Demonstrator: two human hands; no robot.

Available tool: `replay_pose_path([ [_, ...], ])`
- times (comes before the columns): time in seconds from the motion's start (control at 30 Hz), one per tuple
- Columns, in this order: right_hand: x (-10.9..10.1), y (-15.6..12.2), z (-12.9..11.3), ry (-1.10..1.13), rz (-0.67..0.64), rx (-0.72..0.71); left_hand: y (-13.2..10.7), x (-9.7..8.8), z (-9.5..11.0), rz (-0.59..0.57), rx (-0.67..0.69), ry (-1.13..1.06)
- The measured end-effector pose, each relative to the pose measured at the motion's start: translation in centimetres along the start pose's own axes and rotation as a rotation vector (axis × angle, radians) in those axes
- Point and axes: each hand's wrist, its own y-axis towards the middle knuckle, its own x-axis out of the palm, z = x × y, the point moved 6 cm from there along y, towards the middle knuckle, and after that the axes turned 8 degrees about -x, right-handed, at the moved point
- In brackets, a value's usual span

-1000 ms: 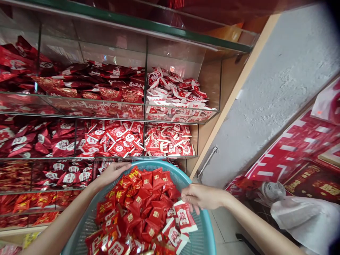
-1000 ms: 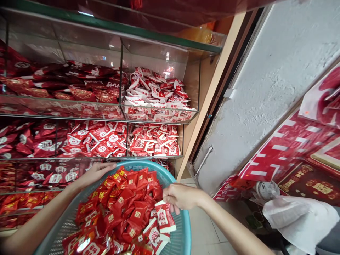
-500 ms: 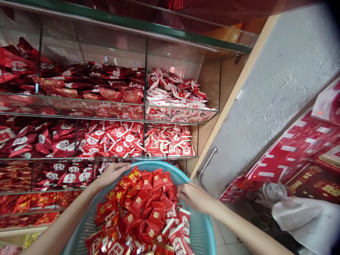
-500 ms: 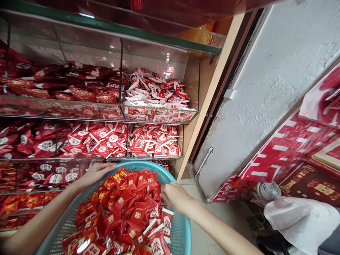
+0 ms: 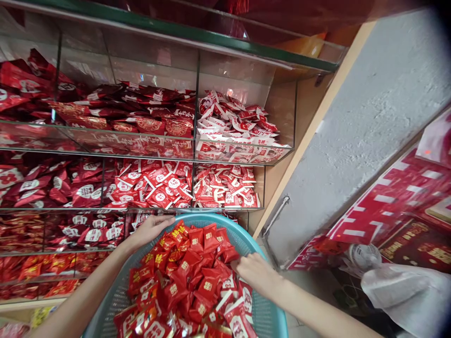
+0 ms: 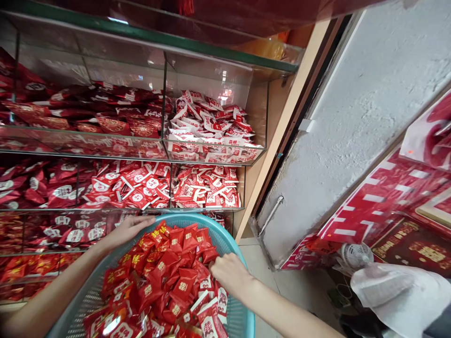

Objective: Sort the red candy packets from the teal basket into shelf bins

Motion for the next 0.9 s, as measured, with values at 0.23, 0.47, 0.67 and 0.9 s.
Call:
replay_pose_path([
  [0.23, 0.9, 1.0, 0.0, -0.069, -0.009, -0.083, 0.2, -0.1, -0.1, 0.008, 0.014, 0.015],
  [0.47, 0.2, -0.5, -0.4, -0.079, -0.088, 0.032, 0.4, -0.2, -0.4, 0.021, 0.008, 0.015],
  [0.67, -1.5, -0.9, 0.2, -0.012, -0.087, 0.115, 0.6, -0.2, -0.6, 0.023, 0.01, 0.002],
  [0.9, -2.1, -0.4, -2.2, 0.233, -0.073, -0.12, 0.2, -0.2, -0.2, 0.026, 0.017, 0.014],
])
